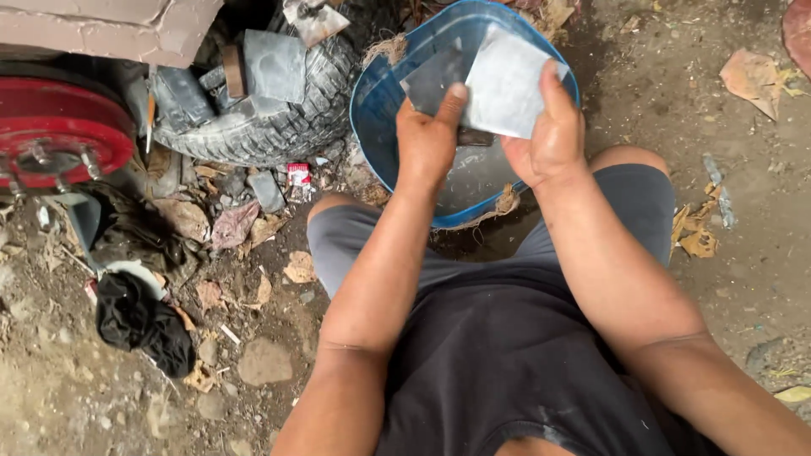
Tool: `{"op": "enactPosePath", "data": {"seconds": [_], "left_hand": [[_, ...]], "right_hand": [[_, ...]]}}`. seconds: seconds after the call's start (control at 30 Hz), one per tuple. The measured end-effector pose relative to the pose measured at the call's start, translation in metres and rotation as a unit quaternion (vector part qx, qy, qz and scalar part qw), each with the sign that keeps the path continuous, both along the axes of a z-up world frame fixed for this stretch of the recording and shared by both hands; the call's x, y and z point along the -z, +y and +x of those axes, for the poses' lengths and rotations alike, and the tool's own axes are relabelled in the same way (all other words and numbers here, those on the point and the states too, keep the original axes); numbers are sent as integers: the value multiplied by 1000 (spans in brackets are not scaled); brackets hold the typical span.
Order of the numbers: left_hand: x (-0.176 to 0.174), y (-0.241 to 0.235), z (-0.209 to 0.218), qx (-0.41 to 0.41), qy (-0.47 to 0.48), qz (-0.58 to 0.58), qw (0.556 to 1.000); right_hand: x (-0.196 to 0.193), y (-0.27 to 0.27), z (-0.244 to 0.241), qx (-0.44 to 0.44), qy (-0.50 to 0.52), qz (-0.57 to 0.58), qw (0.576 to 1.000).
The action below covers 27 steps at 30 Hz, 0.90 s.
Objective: The person sits on the ground and cleans rectangular metal sheets by rubbing them with a dark abrasive block. They repeatedly dip the sheets and the block into a blue bucket of water to rinse them during the process.
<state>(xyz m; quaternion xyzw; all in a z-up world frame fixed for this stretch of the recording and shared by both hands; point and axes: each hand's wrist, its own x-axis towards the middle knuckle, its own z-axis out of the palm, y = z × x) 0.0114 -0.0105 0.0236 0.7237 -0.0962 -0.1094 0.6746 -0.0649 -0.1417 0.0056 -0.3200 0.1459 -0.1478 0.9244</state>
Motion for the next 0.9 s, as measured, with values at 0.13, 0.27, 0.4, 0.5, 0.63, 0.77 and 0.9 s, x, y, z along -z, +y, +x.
{"op": "enactPosePath", "data": {"seconds": [0.13, 0.27, 0.4, 0.5, 0.63, 0.77, 0.9], "left_hand": [[5, 1, 15, -5, 220, -227, 949], [12, 25, 59, 168, 194, -259, 931], [-5, 24, 79, 269, 150, -203, 929], [-9, 11, 77, 273, 13, -111, 956], [-19, 11, 44, 65, -310, 104, 943], [-17, 11, -35, 138, -345, 171, 912], [4, 2, -38, 123, -325, 189, 918]], "right_hand": [[10, 3, 2, 93, 2, 29, 995], [-17, -12, -18, -86, 8, 94, 992], [-24, -14, -18, -167, 3, 114, 979], [-29, 1, -11, -151, 20, 11, 988], [3, -1, 5, -12, -15, 28, 999], [51, -8, 25, 141, -60, -63, 986], [18, 8, 27, 187, 134, -118, 966]]}}
